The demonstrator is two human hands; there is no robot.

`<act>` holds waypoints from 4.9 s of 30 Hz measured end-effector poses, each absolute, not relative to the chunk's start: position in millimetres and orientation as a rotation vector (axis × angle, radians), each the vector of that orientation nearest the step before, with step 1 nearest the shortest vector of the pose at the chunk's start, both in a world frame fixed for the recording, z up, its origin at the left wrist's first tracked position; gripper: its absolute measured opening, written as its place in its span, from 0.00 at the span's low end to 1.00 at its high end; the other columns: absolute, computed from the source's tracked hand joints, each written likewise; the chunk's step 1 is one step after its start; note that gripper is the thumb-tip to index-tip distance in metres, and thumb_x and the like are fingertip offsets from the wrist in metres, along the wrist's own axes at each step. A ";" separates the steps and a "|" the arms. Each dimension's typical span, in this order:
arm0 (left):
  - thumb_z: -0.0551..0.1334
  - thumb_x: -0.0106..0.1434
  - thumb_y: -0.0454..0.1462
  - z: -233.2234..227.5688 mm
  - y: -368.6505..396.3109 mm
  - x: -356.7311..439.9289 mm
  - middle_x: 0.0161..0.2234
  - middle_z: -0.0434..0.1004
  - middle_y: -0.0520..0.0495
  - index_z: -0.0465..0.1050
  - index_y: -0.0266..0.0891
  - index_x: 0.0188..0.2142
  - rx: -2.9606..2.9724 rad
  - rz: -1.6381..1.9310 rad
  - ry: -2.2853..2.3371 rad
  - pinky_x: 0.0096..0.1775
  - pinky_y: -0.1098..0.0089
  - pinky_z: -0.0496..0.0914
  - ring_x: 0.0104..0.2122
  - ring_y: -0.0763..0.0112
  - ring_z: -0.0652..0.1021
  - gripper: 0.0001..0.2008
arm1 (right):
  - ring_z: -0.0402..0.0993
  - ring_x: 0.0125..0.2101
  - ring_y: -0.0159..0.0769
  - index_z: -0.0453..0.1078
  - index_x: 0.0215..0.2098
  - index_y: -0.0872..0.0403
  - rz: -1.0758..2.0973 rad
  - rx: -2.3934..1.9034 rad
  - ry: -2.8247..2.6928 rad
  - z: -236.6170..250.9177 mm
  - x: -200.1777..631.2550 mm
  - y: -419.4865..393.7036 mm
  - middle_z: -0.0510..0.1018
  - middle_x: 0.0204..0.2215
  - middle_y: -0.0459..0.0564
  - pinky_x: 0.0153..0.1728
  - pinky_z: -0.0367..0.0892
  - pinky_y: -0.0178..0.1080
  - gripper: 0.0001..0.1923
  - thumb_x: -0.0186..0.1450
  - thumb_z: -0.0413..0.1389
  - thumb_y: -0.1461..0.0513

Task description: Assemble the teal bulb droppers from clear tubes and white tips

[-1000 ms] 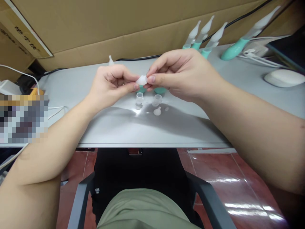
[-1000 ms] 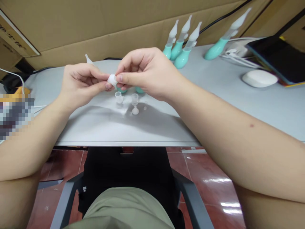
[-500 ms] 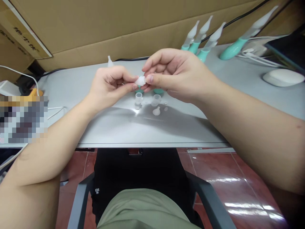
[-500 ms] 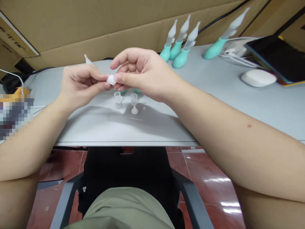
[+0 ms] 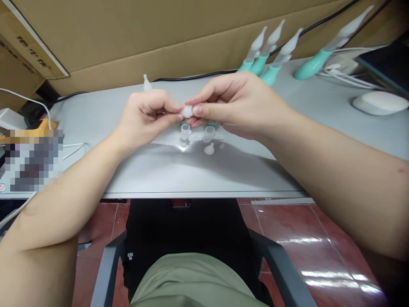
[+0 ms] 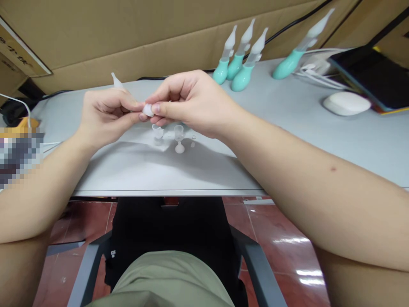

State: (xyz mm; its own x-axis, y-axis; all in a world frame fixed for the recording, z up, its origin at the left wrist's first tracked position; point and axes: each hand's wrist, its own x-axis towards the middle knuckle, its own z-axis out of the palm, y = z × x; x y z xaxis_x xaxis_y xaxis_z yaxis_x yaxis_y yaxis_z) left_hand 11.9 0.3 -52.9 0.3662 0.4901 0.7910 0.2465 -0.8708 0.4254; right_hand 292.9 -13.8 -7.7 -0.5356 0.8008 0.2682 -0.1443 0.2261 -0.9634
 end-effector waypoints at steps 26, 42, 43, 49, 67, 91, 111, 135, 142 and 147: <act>0.77 0.85 0.59 -46.9 -1.8 10.6 0.38 0.89 0.47 0.94 0.50 0.47 2.441 1.458 0.545 0.35 0.59 0.82 0.34 0.65 0.87 0.19 | 0.95 0.42 0.44 0.91 0.36 0.47 1.519 -0.581 -1.633 -8.3 289.2 -15.1 0.96 0.41 0.49 0.48 0.96 0.47 0.14 0.65 0.89 0.63; 0.75 0.82 0.68 -51.8 -3.1 11.1 0.39 0.89 0.46 0.90 0.48 0.46 2.436 1.517 0.707 0.38 0.56 0.89 0.36 0.62 0.90 0.28 | 0.91 0.41 0.45 0.86 0.37 0.44 1.373 -0.550 -1.676 -6.3 286.3 -24.8 0.94 0.39 0.47 0.53 0.93 0.53 0.16 0.68 0.88 0.58; 0.75 0.82 0.68 -48.7 -3.8 11.5 0.39 0.89 0.46 0.90 0.48 0.46 2.443 1.515 0.717 0.38 0.55 0.89 0.35 0.62 0.90 0.28 | 0.90 0.41 0.45 0.86 0.38 0.44 1.352 -0.549 -1.691 -5.6 286.4 -25.2 0.93 0.39 0.47 0.52 0.92 0.53 0.17 0.68 0.88 0.57; 0.77 0.82 0.61 -13.3 -12.9 2.3 0.40 0.94 0.44 0.96 0.52 0.46 2.523 1.364 0.729 0.38 0.54 0.87 0.38 0.59 0.90 0.20 | 0.80 0.37 0.42 0.87 0.39 0.44 0.950 -0.624 -1.807 2.7 293.5 -25.3 0.88 0.36 0.48 0.43 0.78 0.48 0.08 0.75 0.79 0.57; 0.72 0.70 0.31 -3.0 -38.2 12.6 0.37 0.91 0.50 0.94 0.46 0.46 2.675 0.561 0.639 0.38 0.67 0.79 0.29 0.71 0.83 0.11 | 0.72 0.62 0.68 0.89 0.36 0.48 -0.007 -1.017 -2.753 -1.0 300.4 -22.7 0.89 0.46 0.60 0.63 0.66 0.63 0.12 0.79 0.68 0.61; 0.72 0.75 0.34 -18.0 -21.7 14.7 0.36 0.89 0.49 0.93 0.44 0.44 2.668 0.848 0.755 0.37 0.68 0.74 0.33 0.71 0.82 0.08 | 0.73 0.69 0.72 0.85 0.35 0.52 0.201 -1.221 -2.726 9.2 286.7 -32.8 0.90 0.46 0.60 0.69 0.61 0.69 0.13 0.77 0.65 0.70; 0.75 0.86 0.59 -16.0 -23.7 14.6 0.47 0.94 0.43 0.92 0.45 0.46 2.515 1.129 0.764 0.40 0.64 0.88 0.41 0.64 0.91 0.22 | 0.90 0.45 0.49 0.85 0.36 0.46 0.702 -0.627 -2.072 2.1 299.7 -18.6 0.95 0.41 0.51 0.59 0.87 0.57 0.04 0.71 0.70 0.59; 0.69 0.86 0.71 -9.8 -34.9 18.9 0.49 0.94 0.41 0.88 0.48 0.47 2.437 1.117 0.861 0.52 0.51 0.93 0.47 0.59 0.92 0.31 | 0.88 0.49 0.61 0.90 0.42 0.43 0.761 -0.876 -2.139 18.6 300.5 -24.7 0.96 0.48 0.56 0.61 0.82 0.67 0.12 0.72 0.76 0.46; 0.68 0.86 0.71 -8.0 -35.3 19.2 0.49 0.94 0.42 0.89 0.50 0.46 2.451 1.079 0.886 0.54 0.48 0.92 0.48 0.56 0.92 0.31 | 0.87 0.51 0.59 0.87 0.41 0.43 0.814 -0.860 -2.162 17.9 301.1 -23.1 0.95 0.49 0.56 0.61 0.82 0.65 0.08 0.72 0.74 0.50; 0.70 0.85 0.70 -10.2 -34.6 19.3 0.50 0.94 0.41 0.89 0.50 0.45 2.422 1.100 0.893 0.54 0.47 0.93 0.49 0.55 0.92 0.30 | 0.87 0.49 0.57 0.86 0.41 0.44 0.829 -0.827 -2.164 17.7 301.4 -21.9 0.95 0.49 0.55 0.59 0.82 0.63 0.08 0.73 0.73 0.51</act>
